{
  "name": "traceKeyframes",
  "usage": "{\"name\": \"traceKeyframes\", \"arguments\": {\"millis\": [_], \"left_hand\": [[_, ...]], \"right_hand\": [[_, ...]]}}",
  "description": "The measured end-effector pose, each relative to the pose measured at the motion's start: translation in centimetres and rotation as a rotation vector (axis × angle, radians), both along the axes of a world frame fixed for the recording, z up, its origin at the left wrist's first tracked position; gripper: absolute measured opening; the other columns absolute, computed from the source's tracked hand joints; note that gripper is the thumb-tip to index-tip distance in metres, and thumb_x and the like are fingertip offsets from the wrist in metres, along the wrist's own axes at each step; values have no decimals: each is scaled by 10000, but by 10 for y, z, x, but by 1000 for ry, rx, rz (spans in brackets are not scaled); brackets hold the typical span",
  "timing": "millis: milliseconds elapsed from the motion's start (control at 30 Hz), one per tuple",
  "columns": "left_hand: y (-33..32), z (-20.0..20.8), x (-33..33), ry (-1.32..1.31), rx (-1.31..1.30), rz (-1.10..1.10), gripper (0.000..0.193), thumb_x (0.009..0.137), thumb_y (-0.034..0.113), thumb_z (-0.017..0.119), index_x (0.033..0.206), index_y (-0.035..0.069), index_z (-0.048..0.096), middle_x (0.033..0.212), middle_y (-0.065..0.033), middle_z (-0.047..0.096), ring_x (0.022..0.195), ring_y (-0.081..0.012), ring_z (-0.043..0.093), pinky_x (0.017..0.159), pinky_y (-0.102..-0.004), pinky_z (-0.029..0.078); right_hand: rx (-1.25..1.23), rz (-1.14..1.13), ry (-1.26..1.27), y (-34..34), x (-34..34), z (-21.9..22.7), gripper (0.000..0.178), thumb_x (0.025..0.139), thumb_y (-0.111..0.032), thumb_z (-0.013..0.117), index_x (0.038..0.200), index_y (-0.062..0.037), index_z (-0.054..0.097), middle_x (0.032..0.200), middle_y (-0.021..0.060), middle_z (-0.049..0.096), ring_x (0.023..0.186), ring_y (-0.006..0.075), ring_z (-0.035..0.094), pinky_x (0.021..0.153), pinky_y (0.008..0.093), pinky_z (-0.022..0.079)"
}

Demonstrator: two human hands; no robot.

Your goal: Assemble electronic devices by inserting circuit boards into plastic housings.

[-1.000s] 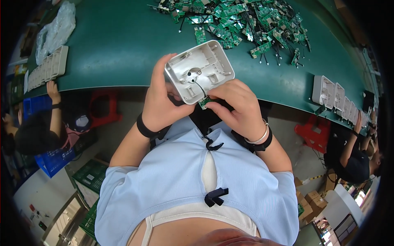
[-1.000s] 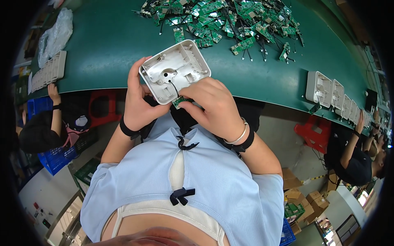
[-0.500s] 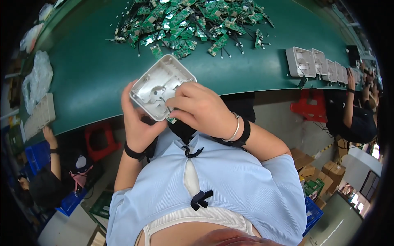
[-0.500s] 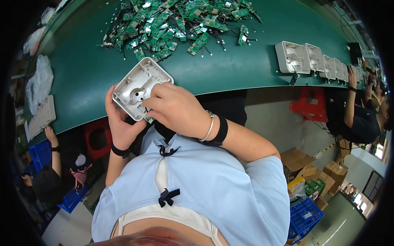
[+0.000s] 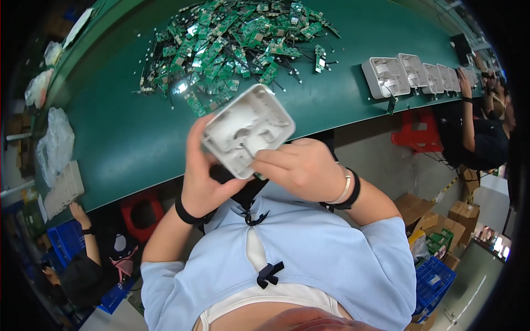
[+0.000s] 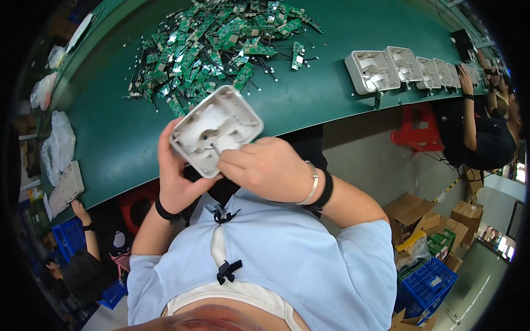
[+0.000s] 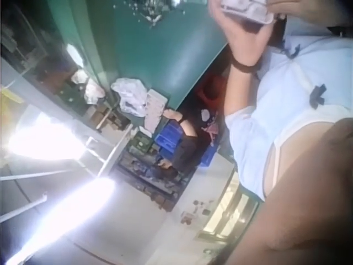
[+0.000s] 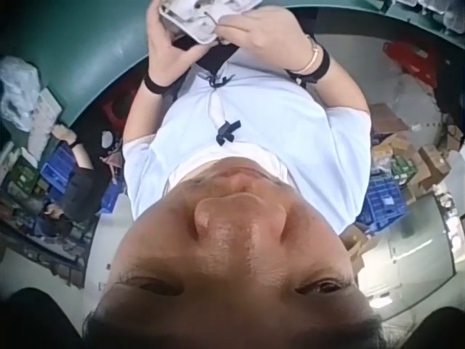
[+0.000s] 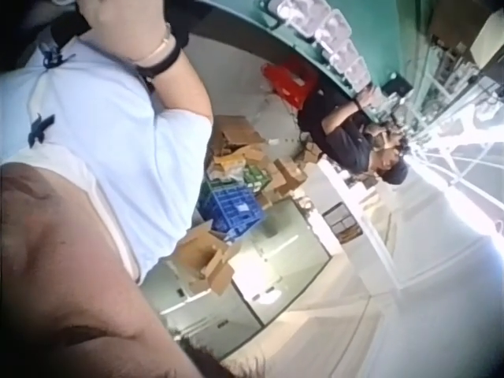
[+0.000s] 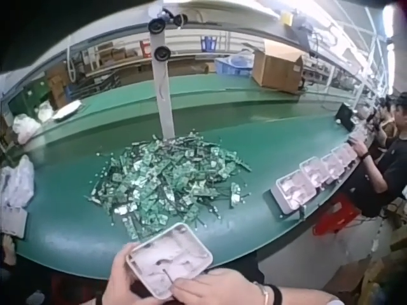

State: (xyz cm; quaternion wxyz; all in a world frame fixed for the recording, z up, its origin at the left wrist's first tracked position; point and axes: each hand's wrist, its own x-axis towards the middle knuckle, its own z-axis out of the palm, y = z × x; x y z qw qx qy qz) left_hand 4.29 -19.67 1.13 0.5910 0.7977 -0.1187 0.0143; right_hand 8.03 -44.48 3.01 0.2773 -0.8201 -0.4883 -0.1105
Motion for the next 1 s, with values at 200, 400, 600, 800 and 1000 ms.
{"name": "traceKeyframes", "arguments": {"millis": [200,400,600,800,1000], "left_hand": [[-4,47,122,-434,773,-391,927,778,333,922,1516,13,460,1619,-224,409,1443,-444,485,1166,-451,444],[-99,36,219,-739,986,-500,926,742,373,927,1520,80,518,1656,-187,403,1557,-383,339,1241,-547,336],[-175,8,271,-751,1213,-578,957,817,584,811,1584,121,475,1700,-167,356,1575,-400,318,1271,-613,233],[-180,4,276,-474,1418,-604,870,904,686,666,1568,145,512,1674,-139,413,1540,-416,374,1262,-642,212],[-144,14,262,-529,1533,-647,699,956,583,653,1494,143,578,1598,-80,513,1507,-341,435,1262,-617,243]], "right_hand": [[-21,-241,-51,-78,6,11,215,768,-93,718,976,-95,773,1027,20,774,687,180,705,591,304,540],[-162,-421,-106,-115,8,9,263,741,-64,702,992,-100,773,1022,6,772,676,185,683,590,321,521],[-248,-460,-146,-125,16,10,298,728,-63,703,1015,-104,771,1043,-2,770,671,171,659,600,328,497],[-276,-493,-145,-136,27,6,308,737,-65,706,1034,-107,771,1067,-12,766,676,161,650,618,325,493],[-286,-482,-134,-140,42,3,303,740,-64,709,1033,-110,772,1066,-15,766,685,159,654,620,326,494]]}}
